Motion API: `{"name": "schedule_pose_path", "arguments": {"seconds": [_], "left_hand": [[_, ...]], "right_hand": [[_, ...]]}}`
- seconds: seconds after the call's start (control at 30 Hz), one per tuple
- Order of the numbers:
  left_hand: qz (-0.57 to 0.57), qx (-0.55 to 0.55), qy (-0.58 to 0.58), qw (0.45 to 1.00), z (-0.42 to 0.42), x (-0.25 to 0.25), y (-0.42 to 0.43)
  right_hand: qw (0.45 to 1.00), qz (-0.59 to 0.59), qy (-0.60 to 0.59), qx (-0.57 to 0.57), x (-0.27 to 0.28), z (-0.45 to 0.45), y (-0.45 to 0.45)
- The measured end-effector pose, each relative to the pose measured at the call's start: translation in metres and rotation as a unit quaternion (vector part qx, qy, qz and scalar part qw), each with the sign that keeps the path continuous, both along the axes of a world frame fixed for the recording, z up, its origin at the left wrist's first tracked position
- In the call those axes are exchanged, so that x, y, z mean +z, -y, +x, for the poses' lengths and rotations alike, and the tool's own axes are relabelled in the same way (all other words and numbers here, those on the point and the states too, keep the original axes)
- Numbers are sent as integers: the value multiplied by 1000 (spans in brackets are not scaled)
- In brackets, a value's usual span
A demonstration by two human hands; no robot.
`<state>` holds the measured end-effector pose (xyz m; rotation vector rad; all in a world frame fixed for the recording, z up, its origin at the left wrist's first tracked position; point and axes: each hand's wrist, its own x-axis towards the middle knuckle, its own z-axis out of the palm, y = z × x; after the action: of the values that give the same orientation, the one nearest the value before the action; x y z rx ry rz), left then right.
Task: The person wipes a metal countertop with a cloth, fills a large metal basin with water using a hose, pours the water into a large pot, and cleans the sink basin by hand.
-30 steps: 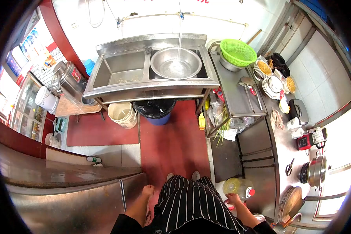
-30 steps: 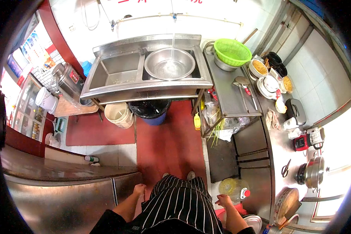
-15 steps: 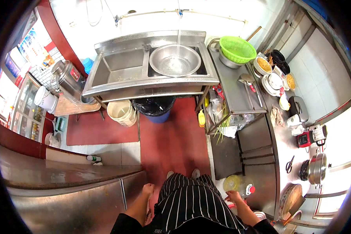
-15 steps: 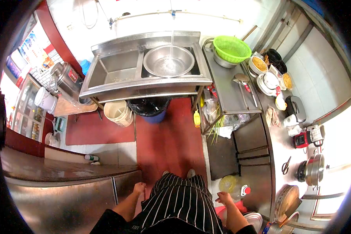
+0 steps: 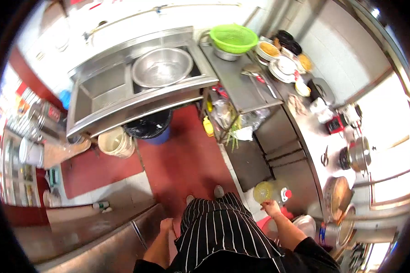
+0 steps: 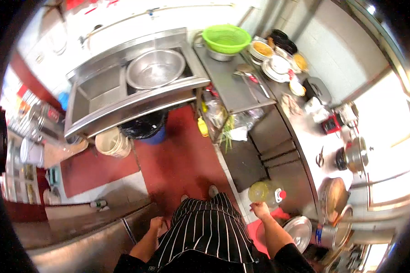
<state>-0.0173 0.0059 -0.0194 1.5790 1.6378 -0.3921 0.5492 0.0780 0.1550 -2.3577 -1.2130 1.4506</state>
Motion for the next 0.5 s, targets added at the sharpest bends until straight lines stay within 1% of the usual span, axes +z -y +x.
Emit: {"name": "schedule_pose_path", "arguments": {"seconds": [0.03,0.07,0.1,0.17,0.2,0.23,0.27,0.3,0.33,0.37,0.4,0.43,0.47,0.5], "left_hand": [[41,212,8,976,12,19,7],[80,414,16,906,21,34,8],[79,396,22,915,26,39,0],[137,330,-49,933,31,56,-6],[135,310,-46,940,24,45,-11],[145,391,73,906,17,32,-25],[148,467,191,851,14,20,-38],[30,534,278,798,10,37,-61],[24,526,280,803,14,50,-71],[37,485,257,835,15,64,-80],[53,443,233,864,16,74,-88],[70,416,205,883,13,69,-96],[74,412,202,885,15,79,-102],[81,451,210,864,20,90,-109]], "right_hand": [[999,21,41,9,17,-9,4],[996,43,81,18,28,-17,9],[995,42,87,-2,27,-17,16],[971,148,176,-68,26,-19,41],[986,95,92,-105,38,-14,45],[969,158,129,-143,43,-23,54],[944,221,168,-177,47,-31,60],[940,223,175,-192,50,-25,64],[954,138,186,-191,57,-15,74],[962,53,189,-188,57,-12,83],[961,53,186,-196,54,-13,90],[955,106,203,-187,50,-18,99],[946,161,220,-176,47,-21,103],[951,137,230,-155,44,-20,106]]}}
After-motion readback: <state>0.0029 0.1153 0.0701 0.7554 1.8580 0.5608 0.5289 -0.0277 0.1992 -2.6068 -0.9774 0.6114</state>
